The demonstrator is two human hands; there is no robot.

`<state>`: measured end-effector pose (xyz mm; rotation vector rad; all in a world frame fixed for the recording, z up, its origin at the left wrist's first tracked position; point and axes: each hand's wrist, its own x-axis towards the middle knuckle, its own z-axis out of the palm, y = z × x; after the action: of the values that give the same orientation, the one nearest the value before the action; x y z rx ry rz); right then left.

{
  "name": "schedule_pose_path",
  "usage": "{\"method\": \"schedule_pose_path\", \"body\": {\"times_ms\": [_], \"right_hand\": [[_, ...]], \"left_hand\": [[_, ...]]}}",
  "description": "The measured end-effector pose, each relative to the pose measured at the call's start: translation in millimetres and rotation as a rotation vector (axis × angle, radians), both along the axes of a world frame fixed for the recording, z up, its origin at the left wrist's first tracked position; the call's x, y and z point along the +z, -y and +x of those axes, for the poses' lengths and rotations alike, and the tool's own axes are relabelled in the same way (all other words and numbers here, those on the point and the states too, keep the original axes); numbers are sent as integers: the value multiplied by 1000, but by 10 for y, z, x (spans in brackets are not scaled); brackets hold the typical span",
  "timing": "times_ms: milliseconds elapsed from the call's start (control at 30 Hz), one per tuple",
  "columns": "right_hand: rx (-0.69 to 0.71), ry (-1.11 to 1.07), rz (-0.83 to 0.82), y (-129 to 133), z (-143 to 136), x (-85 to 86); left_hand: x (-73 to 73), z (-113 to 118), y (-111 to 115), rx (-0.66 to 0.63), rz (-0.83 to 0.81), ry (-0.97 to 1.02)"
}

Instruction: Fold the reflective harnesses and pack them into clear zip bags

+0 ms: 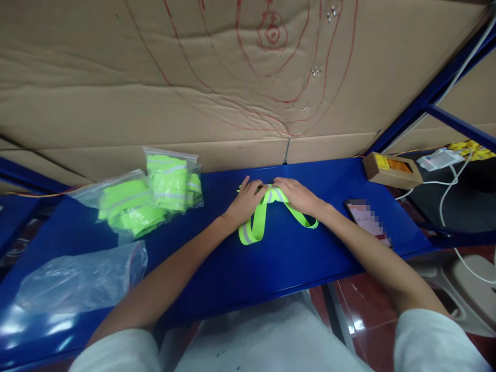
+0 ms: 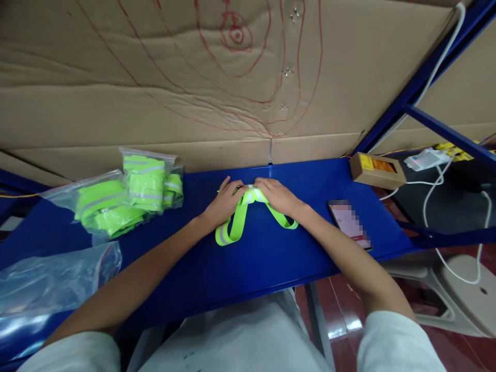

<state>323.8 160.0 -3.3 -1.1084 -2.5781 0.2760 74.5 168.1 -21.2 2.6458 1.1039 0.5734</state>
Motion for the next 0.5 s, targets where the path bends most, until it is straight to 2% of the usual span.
{"method": "schedule_pose_path", "body": {"times_ms": [67,167,333,433,500], "right_hand": [[52,-8,-51,93,53,-49],[83,-25,-247,225,120,-51],[21,-28,-591,334,132,39],[-9,-105,-625,314,125,28],[11,-141,-527,283,130,-5]], "left_hand": [[-5,-55,13,-89,-27,-4],[40,-143,35,-195,-159,-8],[180,-203,161,-194,-276,-67],[253,-171,224,-137,-379,-80],[285,-138,220,-80,-431,-48]]}}
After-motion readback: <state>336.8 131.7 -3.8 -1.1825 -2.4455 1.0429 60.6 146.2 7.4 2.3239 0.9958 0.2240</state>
